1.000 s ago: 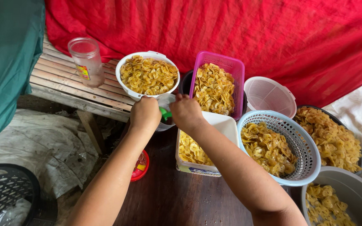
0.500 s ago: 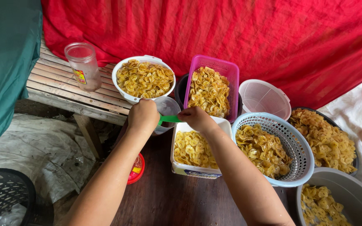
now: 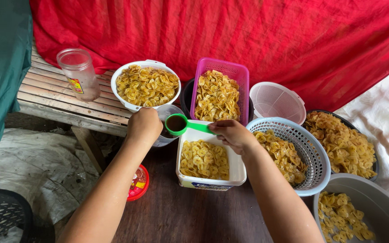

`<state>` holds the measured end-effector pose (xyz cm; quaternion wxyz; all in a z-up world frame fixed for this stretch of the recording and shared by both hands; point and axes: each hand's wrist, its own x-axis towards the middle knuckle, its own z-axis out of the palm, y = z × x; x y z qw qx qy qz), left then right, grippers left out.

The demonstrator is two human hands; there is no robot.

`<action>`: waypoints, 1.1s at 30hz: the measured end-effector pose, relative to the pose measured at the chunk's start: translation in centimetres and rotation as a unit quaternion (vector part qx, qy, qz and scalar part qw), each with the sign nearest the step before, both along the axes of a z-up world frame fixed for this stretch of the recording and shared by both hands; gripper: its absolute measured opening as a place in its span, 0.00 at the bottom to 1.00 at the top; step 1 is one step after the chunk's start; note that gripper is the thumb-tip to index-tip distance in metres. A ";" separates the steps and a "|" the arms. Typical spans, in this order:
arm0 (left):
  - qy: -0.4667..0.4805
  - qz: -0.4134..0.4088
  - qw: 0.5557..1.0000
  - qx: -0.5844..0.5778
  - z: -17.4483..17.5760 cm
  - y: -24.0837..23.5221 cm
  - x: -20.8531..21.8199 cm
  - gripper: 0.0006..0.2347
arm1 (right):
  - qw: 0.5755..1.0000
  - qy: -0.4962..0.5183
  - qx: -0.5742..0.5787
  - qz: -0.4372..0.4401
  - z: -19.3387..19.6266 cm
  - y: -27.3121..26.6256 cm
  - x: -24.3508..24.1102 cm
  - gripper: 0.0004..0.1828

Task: The person transfers yellow, chip-like snacks from a large metal bowl into a white rectangular container. They then use a green spoon to scoop a dark liquid from a plastic cup and pour it over the snacks. The person shakes the container to mix the contents and repeats the process of adding snacks and liquid.

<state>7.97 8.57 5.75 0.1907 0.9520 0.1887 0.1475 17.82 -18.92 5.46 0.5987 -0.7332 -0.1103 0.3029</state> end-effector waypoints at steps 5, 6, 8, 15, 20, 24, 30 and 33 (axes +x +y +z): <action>0.007 0.003 1.000 0.008 0.2 -0.1 -0.2 0.08 | 0.997 -0.053 -0.030 -0.048 0.6 -5.0 -0.8 0.11; 0.013 0.006 1.000 0.010 0.2 -0.2 -0.2 0.08 | 0.994 -0.068 -0.046 -0.066 0.5 -5.9 -1.3 0.11; 0.013 0.002 1.000 0.014 0.3 -0.3 -0.3 0.08 | 0.979 -0.170 -0.081 -0.071 0.3 -7.3 -2.7 0.12; 0.002 -0.004 1.000 0.029 -0.4 -0.1 -0.1 0.08 | 0.713 -0.637 -0.292 -0.023 -0.9 -8.6 -9.7 0.12; -0.052 -0.008 0.995 0.086 -1.5 0.1 0.2 0.08 | 0.635 -0.713 -0.297 0.013 -0.9 -8.3 -10.1 0.14; -0.071 -0.014 0.992 0.099 -2.2 0.1 0.3 0.08 | 0.808 -0.545 -0.188 -0.119 -0.1 -6.6 -6.4 0.09; -0.095 -0.001 0.990 0.107 -2.7 -0.3 0.1 0.08 | 0.849 -0.521 -0.075 -0.054 1.5 0.3 -3.1 0.09; -0.081 0.001 0.990 0.115 -2.8 -0.6 -0.3 0.08 | 0.806 -0.562 -0.182 -0.026 0.9 5.8 -4.3 0.08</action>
